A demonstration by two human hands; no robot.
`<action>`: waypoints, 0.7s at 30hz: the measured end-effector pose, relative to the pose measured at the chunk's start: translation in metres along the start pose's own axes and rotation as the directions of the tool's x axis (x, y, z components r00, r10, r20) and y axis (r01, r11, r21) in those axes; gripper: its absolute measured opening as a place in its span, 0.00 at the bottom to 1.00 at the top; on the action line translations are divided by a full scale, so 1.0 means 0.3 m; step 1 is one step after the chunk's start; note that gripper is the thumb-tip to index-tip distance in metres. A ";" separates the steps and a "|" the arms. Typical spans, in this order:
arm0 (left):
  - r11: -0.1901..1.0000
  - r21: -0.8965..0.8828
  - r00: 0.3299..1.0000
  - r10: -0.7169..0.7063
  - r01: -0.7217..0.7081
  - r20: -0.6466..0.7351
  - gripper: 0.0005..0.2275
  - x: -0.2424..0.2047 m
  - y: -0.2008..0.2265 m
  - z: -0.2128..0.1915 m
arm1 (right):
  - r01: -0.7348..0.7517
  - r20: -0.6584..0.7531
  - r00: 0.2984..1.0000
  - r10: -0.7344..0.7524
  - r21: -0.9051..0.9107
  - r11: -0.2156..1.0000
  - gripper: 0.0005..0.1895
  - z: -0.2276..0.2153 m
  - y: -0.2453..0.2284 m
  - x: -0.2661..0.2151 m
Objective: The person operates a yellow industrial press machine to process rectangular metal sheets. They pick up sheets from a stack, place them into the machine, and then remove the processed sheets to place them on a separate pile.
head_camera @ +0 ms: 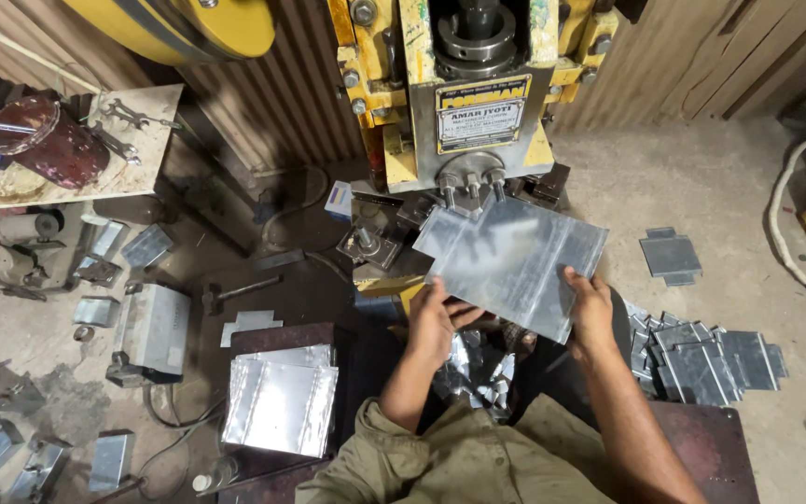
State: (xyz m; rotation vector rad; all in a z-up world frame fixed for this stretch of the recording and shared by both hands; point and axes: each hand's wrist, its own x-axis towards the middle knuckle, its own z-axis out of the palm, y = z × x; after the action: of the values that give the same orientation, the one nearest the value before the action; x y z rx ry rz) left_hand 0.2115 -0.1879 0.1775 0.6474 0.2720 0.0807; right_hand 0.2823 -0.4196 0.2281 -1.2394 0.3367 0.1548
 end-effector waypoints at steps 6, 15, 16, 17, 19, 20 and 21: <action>0.993 -0.058 0.994 -0.105 0.104 -0.020 0.25 -0.060 0.160 -0.189 | -0.151 0.153 0.972 0.180 -0.181 0.972 0.25 -0.104 -0.019 0.028; 0.997 0.078 0.998 0.003 0.002 -0.055 0.18 -0.259 0.147 -0.153 | -0.385 0.263 0.919 0.295 0.430 0.816 0.47 0.032 0.004 -0.040; 0.997 0.079 0.997 0.010 -0.004 -0.073 0.19 -0.298 0.126 -0.112 | -0.378 0.211 0.925 0.316 0.442 0.813 0.49 0.047 0.022 -0.101; 0.997 0.078 0.995 0.018 -0.010 -0.096 0.19 -0.334 0.104 -0.080 | -0.375 0.159 0.927 0.341 0.450 0.810 0.52 0.057 0.044 -0.156; 0.995 0.083 0.997 0.051 -0.046 -0.060 0.20 -0.396 0.070 -0.051 | -0.366 0.267 0.927 0.262 0.508 0.780 0.53 0.057 0.107 -0.278; 0.995 0.084 0.997 0.066 -0.061 -0.046 0.20 -0.421 0.045 -0.048 | -0.366 0.315 0.923 0.222 0.535 0.762 0.54 0.061 0.131 -0.308; 0.995 0.048 0.995 0.085 -0.083 -0.049 0.20 -0.442 0.015 -0.049 | -0.321 0.295 0.936 0.195 0.477 0.818 0.48 0.067 0.152 -0.324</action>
State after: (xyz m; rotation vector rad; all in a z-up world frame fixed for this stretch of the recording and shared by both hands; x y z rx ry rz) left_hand 0.0801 -0.1967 0.1988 0.7035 0.2960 0.1722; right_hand 0.1807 -0.3794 0.2251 -0.6206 0.3149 0.4159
